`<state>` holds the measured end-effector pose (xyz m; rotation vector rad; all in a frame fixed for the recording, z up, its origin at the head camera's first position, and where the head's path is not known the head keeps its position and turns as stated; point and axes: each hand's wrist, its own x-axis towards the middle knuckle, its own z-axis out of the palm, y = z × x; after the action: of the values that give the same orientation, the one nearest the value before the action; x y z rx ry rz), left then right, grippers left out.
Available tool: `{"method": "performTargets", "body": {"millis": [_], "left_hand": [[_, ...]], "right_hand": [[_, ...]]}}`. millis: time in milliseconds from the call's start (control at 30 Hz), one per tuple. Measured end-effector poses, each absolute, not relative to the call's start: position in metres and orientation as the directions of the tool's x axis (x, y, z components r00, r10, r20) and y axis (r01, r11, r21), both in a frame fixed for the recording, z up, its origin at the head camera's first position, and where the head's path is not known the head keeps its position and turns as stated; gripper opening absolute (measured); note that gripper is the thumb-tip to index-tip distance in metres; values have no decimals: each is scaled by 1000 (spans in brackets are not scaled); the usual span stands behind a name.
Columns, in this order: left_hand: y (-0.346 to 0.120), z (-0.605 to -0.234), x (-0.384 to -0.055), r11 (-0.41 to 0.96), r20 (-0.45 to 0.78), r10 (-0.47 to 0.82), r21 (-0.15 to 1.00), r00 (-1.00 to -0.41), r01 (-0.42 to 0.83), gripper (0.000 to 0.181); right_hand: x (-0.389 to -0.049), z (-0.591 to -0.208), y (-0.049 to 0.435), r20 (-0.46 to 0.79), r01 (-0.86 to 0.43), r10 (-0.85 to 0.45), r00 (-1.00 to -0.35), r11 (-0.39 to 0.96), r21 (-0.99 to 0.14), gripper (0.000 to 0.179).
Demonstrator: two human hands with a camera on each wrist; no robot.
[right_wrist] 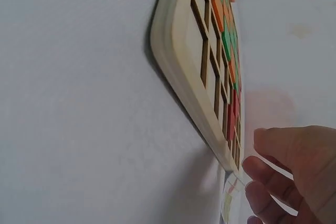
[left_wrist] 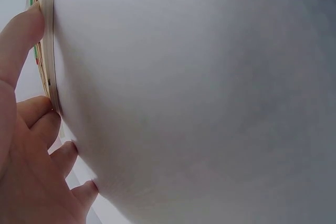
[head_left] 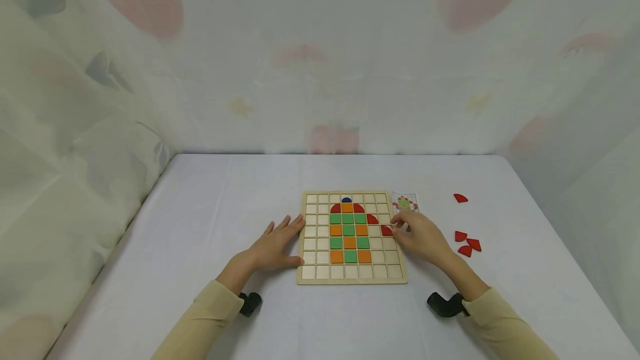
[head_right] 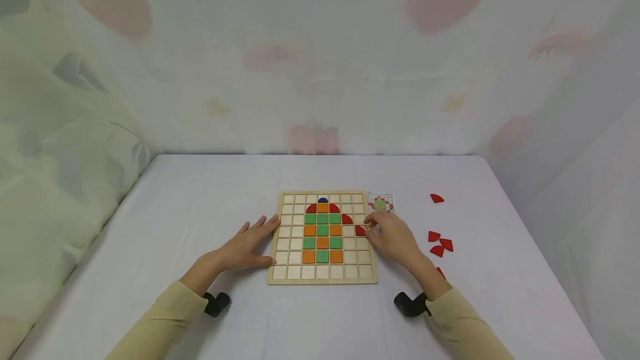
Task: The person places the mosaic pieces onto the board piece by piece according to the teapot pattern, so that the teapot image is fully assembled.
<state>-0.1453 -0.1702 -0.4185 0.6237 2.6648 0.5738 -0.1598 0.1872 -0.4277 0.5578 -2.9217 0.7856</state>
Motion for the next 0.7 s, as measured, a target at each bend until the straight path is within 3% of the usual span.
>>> {"method": "performTargets", "body": {"millis": [700], "left_hand": [[-170,-419,-144,824,-234,480,451,-846,343,89]], "right_hand": [[-140,-420,262,224,-237,-143,-964,844,-481,28]]}}
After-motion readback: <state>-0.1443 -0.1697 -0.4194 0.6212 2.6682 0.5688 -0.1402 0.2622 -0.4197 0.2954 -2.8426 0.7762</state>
